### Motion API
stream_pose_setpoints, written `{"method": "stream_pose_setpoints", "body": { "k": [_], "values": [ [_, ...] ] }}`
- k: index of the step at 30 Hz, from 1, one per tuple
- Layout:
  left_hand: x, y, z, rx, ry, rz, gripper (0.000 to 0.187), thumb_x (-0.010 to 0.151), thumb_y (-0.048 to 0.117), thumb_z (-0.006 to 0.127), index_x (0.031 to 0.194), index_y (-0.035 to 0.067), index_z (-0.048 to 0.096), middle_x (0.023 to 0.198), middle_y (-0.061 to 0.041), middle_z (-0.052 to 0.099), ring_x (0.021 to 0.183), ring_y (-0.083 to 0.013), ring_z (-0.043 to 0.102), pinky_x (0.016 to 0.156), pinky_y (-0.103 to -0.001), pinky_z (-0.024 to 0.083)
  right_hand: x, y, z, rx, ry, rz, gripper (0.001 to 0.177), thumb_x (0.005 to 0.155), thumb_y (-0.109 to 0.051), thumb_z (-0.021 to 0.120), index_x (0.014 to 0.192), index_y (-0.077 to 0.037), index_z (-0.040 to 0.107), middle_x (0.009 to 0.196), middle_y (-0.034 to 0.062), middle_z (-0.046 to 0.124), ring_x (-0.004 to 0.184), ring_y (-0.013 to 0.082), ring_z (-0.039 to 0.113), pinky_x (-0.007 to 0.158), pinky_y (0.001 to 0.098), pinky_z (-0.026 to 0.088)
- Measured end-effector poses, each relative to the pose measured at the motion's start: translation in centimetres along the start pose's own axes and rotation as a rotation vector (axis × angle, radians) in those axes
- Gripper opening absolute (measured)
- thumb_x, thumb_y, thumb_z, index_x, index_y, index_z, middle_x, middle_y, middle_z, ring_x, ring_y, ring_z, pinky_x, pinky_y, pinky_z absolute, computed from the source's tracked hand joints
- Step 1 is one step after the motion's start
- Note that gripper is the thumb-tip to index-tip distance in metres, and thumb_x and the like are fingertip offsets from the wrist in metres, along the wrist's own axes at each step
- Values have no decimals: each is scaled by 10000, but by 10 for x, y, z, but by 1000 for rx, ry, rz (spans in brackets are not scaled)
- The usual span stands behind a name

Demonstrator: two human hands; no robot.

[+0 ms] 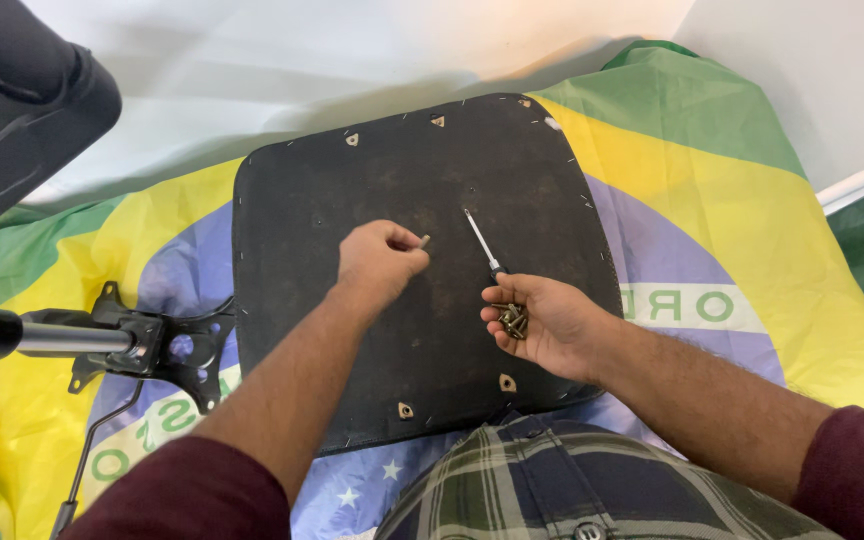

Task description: The person assembles an office chair by inserting screws and washers into the underside of the seat and tightening them with a screwdriver. The person then positions the chair base onto the seat and continues to secure it with additional screws.

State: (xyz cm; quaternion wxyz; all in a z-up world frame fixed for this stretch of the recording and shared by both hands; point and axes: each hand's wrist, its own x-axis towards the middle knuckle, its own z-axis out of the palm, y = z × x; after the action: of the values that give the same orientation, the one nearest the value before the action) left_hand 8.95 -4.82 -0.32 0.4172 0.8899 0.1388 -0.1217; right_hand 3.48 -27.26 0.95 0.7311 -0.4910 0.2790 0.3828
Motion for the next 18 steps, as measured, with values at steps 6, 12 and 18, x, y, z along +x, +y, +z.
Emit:
{"method": "stream_pose_setpoints", "body": {
  "k": [6, 12, 18],
  "values": [
    [-62, 23, 23, -258, -266, 182, 215, 778, 144, 806, 964, 43, 771, 909, -39, 784, 837, -123, 756, 761, -274, 614, -1, -1, 11, 6, -25, 14, 358, 1054, -376, 438, 1039, -61, 610, 918, 81, 608, 845, 181, 628, 788, 324, 588],
    [-74, 27, 27, -77, -182, 357, 195, 886, 222, 750, 1003, 67, 764, 966, -62, 748, 893, -177, 758, 818, -315, 616, 2, 4, 7, 97, -98, -3, 265, 1050, -248, 462, 1021, -39, 623, 906, 76, 622, 813, 165, 628, 758, 327, 585],
    [-32, -7, 18, 343, 367, 690, 369, 891, 81, 662, 1241, -32, 675, 1265, -177, 623, 1168, -351, 569, 970, -435, 465, 4, 4, 2, 39, -34, 21, 275, 1047, -259, 489, 960, -51, 646, 872, 82, 635, 761, 166, 621, 723, 318, 573]
  ]
}}
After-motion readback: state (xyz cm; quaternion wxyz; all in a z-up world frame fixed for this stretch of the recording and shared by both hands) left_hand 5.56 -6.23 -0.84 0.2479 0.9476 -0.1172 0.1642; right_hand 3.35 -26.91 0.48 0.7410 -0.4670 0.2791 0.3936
